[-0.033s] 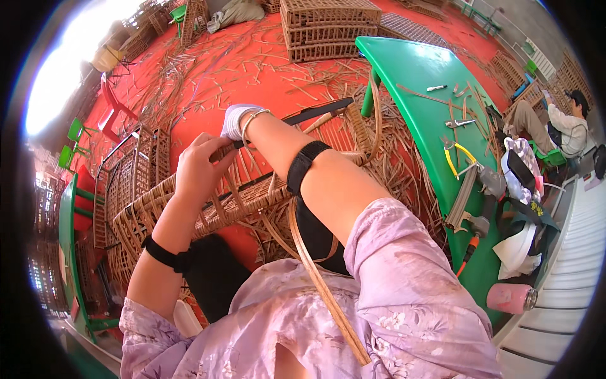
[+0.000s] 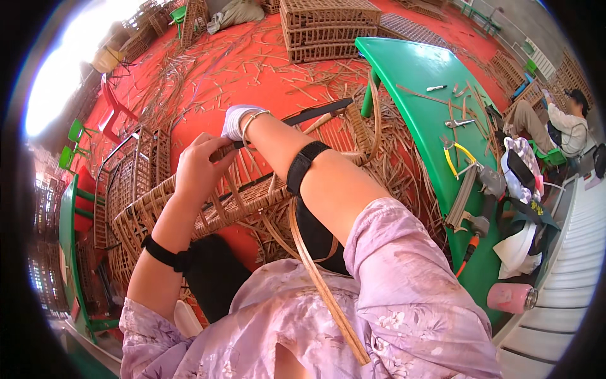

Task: Weaving and assembling a wicker basket using weaving strips, pliers, and a staple gun.

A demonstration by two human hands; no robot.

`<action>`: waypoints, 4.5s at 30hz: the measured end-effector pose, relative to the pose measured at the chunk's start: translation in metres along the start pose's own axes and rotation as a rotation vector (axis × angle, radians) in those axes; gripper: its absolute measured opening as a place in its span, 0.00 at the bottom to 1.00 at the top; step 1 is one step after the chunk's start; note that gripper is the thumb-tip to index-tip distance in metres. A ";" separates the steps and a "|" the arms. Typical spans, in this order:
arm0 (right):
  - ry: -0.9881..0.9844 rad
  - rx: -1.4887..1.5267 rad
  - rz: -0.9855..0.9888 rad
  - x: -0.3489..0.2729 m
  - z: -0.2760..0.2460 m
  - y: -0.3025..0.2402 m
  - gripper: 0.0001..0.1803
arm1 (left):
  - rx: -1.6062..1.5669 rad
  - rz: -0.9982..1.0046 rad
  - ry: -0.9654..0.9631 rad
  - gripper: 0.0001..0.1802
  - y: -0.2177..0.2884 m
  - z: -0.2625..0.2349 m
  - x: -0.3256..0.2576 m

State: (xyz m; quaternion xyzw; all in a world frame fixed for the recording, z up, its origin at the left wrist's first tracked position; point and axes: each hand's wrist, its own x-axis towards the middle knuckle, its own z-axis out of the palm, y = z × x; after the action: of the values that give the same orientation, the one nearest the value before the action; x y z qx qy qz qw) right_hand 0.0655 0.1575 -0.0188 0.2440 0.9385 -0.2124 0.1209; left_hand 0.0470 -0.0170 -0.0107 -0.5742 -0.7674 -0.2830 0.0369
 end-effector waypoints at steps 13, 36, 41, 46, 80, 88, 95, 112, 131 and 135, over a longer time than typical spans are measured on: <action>0.689 0.525 -0.209 -0.136 0.051 0.007 0.13 | -0.279 -0.100 -0.266 0.15 -0.024 -0.009 0.021; 0.388 1.083 -0.235 -0.102 0.090 0.028 0.22 | -0.277 0.008 -0.257 0.16 -0.016 -0.009 0.014; 0.519 1.115 -0.307 -0.096 0.099 0.028 0.21 | -0.037 0.163 -0.272 0.19 -0.005 -0.012 0.010; 0.563 1.013 -0.264 -0.102 0.099 0.025 0.20 | 0.076 0.126 -0.263 0.22 -0.011 -0.002 0.012; 0.732 1.376 -0.267 -0.117 0.102 0.010 0.15 | 0.133 0.314 -0.197 0.14 -0.014 0.011 0.032; 0.567 1.339 -0.260 -0.184 0.097 0.029 0.10 | -0.166 -0.135 -0.515 0.26 -0.013 -0.001 0.048; 0.906 0.863 -0.041 -0.289 0.061 0.124 0.12 | -0.350 -0.243 -0.615 0.28 -0.014 0.000 0.053; 0.612 0.209 1.226 -0.467 0.121 0.380 0.50 | -0.416 -0.171 -0.538 0.28 -0.037 0.005 0.048; 1.085 1.688 0.912 -0.454 0.108 0.348 0.24 | -0.341 -0.058 -0.544 0.29 -0.029 0.005 0.046; 1.167 1.664 0.912 -0.478 0.108 0.350 0.18 | -0.295 -0.021 -0.542 0.30 -0.023 0.002 0.048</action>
State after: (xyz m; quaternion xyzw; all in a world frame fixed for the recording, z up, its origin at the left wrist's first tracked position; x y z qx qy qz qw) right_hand 0.6641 0.1908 -0.0746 0.6334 0.2386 -0.5636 -0.4735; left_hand 0.0103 0.0208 -0.0029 -0.6200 -0.7058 -0.2281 -0.2559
